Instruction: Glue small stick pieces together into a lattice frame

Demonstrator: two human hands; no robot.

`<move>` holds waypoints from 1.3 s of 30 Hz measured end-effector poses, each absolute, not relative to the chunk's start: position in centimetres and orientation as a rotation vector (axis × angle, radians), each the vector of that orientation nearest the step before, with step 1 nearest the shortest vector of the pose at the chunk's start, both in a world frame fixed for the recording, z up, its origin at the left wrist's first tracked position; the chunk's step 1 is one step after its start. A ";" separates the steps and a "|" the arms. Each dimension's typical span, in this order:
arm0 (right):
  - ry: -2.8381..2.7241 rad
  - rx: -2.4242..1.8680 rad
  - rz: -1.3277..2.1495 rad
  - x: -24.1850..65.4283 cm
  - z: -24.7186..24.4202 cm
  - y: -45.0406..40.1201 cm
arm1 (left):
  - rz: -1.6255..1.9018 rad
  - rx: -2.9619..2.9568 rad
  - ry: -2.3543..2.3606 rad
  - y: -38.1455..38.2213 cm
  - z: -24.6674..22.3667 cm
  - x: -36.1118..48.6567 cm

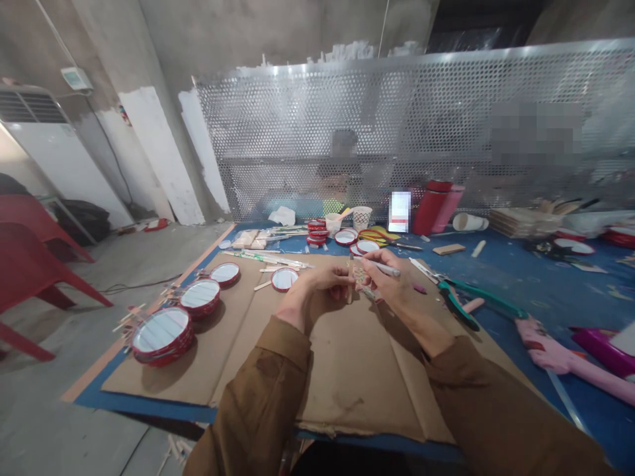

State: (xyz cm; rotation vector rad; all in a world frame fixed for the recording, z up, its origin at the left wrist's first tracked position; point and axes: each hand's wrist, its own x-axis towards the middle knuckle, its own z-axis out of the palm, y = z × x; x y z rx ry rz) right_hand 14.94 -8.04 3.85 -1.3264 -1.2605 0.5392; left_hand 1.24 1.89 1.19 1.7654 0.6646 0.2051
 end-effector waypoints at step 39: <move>-1.274 -1.373 0.533 15.0 3.4 -8.0 | 0.214 1.713 0.643 2.2 0.9 1.3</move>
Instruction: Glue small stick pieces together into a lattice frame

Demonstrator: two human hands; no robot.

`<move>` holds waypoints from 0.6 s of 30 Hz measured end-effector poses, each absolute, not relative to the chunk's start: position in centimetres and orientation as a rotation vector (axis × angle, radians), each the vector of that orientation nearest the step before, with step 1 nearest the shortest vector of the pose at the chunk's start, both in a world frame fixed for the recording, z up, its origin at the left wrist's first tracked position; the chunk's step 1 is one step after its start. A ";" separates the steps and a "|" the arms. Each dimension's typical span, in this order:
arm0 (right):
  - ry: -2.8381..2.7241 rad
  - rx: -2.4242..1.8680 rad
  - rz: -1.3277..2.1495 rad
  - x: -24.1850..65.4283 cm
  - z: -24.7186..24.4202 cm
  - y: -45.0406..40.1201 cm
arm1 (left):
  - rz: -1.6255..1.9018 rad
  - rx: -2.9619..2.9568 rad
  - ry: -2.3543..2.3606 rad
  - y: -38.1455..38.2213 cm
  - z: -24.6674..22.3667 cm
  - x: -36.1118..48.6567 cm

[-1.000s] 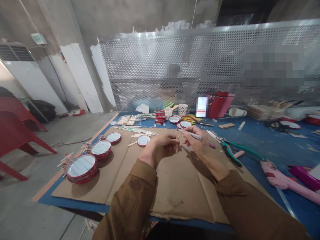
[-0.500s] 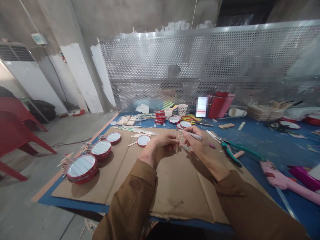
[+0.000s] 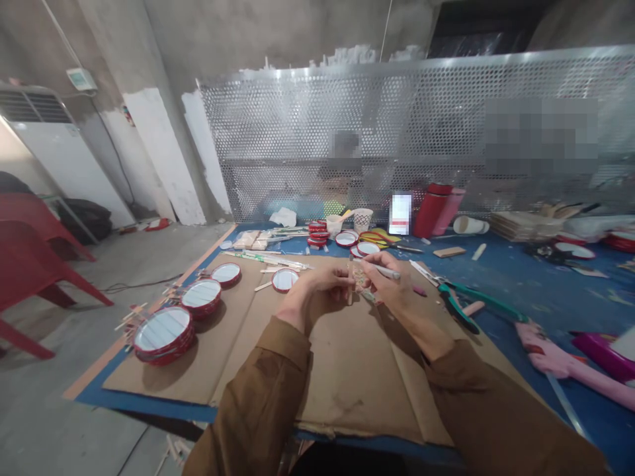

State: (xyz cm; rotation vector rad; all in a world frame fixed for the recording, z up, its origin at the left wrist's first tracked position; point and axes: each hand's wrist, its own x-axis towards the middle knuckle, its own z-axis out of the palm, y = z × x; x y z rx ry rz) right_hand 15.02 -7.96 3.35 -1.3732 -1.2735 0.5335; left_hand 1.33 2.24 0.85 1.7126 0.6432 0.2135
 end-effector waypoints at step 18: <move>-1.292 -1.282 0.599 15.3 2.4 -7.4 | 0.206 1.732 0.637 2.4 0.5 1.3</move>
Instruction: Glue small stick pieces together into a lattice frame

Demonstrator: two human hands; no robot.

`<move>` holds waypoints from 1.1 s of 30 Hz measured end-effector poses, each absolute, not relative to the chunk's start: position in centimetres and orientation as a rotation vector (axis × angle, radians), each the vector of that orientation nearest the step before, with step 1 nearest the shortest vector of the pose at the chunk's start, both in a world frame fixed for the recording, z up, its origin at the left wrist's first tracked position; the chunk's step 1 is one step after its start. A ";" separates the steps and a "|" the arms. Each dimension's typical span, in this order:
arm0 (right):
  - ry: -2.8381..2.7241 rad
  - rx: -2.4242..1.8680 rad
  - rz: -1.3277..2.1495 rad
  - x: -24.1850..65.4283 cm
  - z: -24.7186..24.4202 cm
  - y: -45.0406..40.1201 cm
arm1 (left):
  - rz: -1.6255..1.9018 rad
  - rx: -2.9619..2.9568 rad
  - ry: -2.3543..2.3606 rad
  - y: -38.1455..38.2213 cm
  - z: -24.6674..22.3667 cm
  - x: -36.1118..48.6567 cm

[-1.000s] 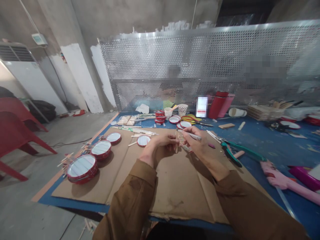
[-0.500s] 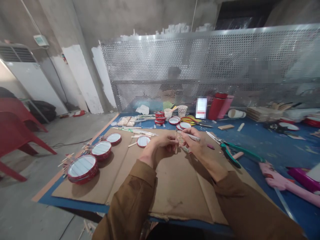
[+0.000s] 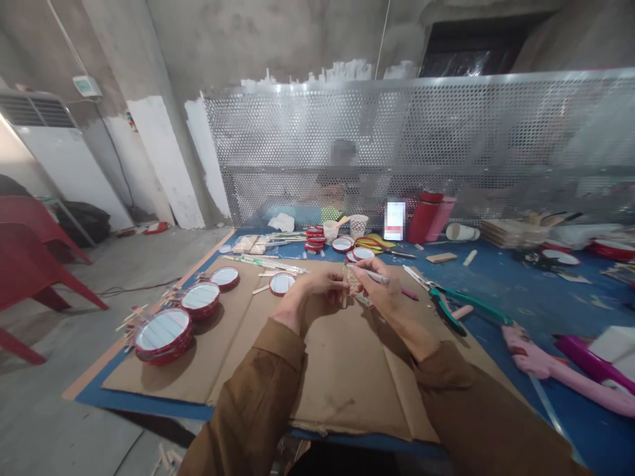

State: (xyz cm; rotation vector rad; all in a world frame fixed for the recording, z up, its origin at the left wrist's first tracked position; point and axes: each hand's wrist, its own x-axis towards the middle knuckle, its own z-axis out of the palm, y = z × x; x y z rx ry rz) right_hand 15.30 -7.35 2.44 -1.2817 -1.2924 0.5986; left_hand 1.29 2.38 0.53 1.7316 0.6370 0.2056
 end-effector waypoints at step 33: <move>-1.303 -1.245 0.607 15.1 2.5 -7.7 | 0.194 1.741 0.598 2.8 0.1 1.1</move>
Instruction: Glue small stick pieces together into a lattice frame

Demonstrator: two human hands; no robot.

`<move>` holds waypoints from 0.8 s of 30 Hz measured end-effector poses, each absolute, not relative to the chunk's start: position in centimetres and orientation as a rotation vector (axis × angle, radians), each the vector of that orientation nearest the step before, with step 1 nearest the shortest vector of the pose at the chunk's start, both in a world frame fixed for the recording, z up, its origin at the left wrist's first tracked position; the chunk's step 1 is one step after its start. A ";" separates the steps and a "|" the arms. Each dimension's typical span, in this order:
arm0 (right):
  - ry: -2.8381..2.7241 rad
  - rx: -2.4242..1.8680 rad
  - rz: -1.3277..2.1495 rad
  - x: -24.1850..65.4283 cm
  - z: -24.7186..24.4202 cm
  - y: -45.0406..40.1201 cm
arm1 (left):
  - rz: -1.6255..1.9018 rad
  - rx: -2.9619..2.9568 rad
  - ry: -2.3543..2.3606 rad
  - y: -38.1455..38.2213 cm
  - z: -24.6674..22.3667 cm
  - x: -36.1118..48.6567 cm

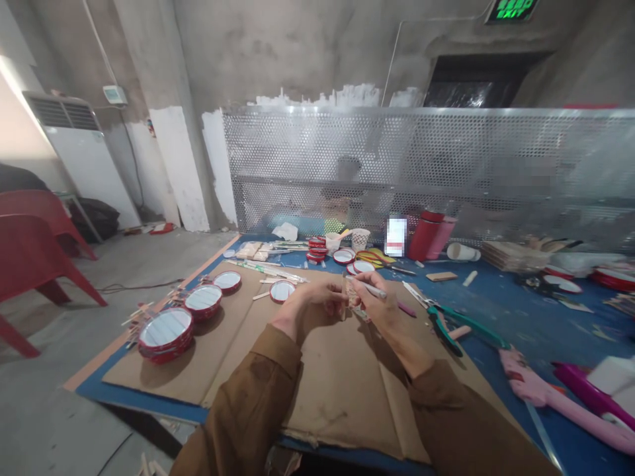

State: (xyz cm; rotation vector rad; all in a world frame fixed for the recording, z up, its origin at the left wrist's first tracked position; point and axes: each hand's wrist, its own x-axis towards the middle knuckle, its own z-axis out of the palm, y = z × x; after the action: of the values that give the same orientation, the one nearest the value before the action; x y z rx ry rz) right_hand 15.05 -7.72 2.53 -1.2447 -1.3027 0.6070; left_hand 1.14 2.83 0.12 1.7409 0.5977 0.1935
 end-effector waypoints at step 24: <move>-1.274 -1.299 0.578 14.8 3.1 -8.1 | 0.187 1.736 0.611 3.1 -0.3 1.3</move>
State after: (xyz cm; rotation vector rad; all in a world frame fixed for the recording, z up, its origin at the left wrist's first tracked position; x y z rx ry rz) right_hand 14.84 -8.10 3.06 -1.2993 -1.2743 0.5785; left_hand 1.26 3.10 -0.26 1.7360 0.6114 0.1866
